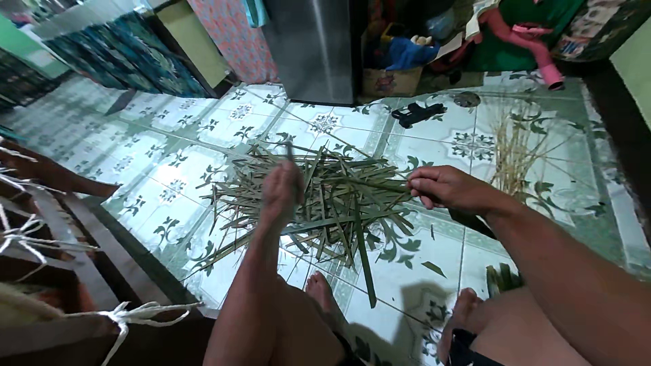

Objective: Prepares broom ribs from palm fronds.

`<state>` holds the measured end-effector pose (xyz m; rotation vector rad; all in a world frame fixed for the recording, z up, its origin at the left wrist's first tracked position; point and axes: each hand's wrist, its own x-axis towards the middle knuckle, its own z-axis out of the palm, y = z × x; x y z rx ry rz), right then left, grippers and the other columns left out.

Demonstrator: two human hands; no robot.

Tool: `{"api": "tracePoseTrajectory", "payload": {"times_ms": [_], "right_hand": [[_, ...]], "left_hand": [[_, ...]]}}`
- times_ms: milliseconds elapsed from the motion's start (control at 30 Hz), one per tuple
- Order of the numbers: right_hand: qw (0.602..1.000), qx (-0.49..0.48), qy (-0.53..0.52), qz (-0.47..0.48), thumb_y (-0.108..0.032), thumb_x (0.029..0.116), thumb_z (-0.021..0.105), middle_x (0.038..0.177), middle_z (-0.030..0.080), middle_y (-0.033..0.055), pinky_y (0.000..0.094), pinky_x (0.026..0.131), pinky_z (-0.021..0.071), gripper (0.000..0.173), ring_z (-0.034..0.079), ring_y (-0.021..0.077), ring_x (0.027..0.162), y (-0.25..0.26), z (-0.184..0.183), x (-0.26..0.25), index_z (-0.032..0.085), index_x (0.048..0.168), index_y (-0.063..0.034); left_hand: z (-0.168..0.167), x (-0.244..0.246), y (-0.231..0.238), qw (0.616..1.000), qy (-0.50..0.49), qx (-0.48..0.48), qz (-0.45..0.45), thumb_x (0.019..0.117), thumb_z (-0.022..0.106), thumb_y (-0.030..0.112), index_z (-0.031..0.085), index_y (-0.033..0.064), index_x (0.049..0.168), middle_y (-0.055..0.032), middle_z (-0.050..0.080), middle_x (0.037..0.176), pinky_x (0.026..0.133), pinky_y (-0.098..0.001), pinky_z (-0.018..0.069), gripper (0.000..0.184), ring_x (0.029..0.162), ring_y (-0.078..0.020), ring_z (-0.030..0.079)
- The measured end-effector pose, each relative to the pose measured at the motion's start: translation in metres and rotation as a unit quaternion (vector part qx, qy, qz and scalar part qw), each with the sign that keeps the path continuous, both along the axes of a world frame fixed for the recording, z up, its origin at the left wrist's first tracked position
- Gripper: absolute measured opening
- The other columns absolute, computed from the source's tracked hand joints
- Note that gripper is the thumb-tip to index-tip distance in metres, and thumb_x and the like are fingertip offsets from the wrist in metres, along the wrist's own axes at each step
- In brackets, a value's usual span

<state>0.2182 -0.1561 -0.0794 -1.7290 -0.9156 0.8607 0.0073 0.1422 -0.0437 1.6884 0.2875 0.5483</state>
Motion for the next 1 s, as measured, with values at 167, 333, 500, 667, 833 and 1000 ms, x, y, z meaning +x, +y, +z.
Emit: {"api": "tracePoseTrajectory", "payload": {"times_ms": [167,333,500,667,833,1000], "right_hand": [[1.000,0.025,0.001,0.005,-0.018,0.1096,0.045,0.078,0.062,-0.0029,0.0175,0.050,0.0457,0.027,0.052,0.0019,0.054,0.020,0.009,-0.020,0.065,0.117,-0.0029],[1.000,0.019,0.017,0.008,-0.020,0.1112,0.042,0.076,0.064,-0.0024,0.0179,0.048,0.0451,0.029,0.052,0.0029,0.051,0.026,0.012,-0.023,0.065,0.119,-0.0039],[0.999,0.021,0.028,0.000,-0.018,0.1115,0.040,0.075,0.064,-0.0015,0.0171,0.047,0.0446,0.030,0.051,0.0025,0.050,0.024,0.012,-0.020,0.064,0.119,-0.0014],[0.999,0.026,0.003,-0.020,-0.018,0.1104,0.044,0.076,0.064,-0.0006,0.0189,0.049,0.0472,0.027,0.053,0.0038,0.052,0.025,0.012,-0.021,0.066,0.115,-0.0027],[0.999,0.024,-0.032,-0.025,-0.019,0.1092,0.048,0.077,0.064,-0.0002,0.0199,0.052,0.0490,0.026,0.054,0.0036,0.054,0.031,0.011,-0.028,0.067,0.113,-0.0017],[0.997,0.041,-0.059,0.025,-0.018,0.1072,0.047,0.078,0.063,-0.0012,0.0199,0.052,0.0475,0.025,0.054,0.0026,0.056,0.034,0.008,-0.042,0.068,0.109,-0.0053]], "left_hand": [[-0.002,0.019,-0.051,0.929,0.242,0.143,-0.242,0.1062,0.046,0.041,0.043,0.0115,0.150,-0.0042,0.065,0.097,0.072,-0.0307,0.0534,0.053,0.076,-0.0090,0.060],[0.008,0.024,-0.054,0.831,0.382,0.328,-0.235,0.1050,0.055,0.038,0.046,0.0132,0.149,-0.0144,0.070,0.115,0.091,-0.0577,0.0537,0.051,0.101,-0.0303,0.069],[0.021,0.017,-0.030,0.723,0.523,0.436,-0.113,0.0892,0.076,0.043,0.047,0.0142,0.146,-0.0222,0.069,0.114,0.088,-0.0717,0.0474,0.070,0.107,-0.0461,0.066],[0.012,0.008,-0.001,0.869,0.354,0.342,-0.051,0.1037,0.056,0.045,0.061,0.0039,0.122,-0.0146,0.066,0.087,0.075,-0.0565,0.0544,0.046,0.078,-0.0301,0.066],[0.003,0.014,-0.028,0.964,0.210,0.097,-0.128,0.1091,0.045,0.030,0.055,0.0084,0.132,0.0017,0.055,0.071,0.051,-0.0236,0.0463,0.033,0.054,-0.0061,0.051],[-0.007,0.031,-0.072,0.944,0.164,-0.061,-0.280,0.1085,0.047,0.021,0.048,0.0113,0.149,0.0027,0.054,0.069,0.045,-0.0183,0.0397,0.041,0.051,-0.0035,0.047]]}}
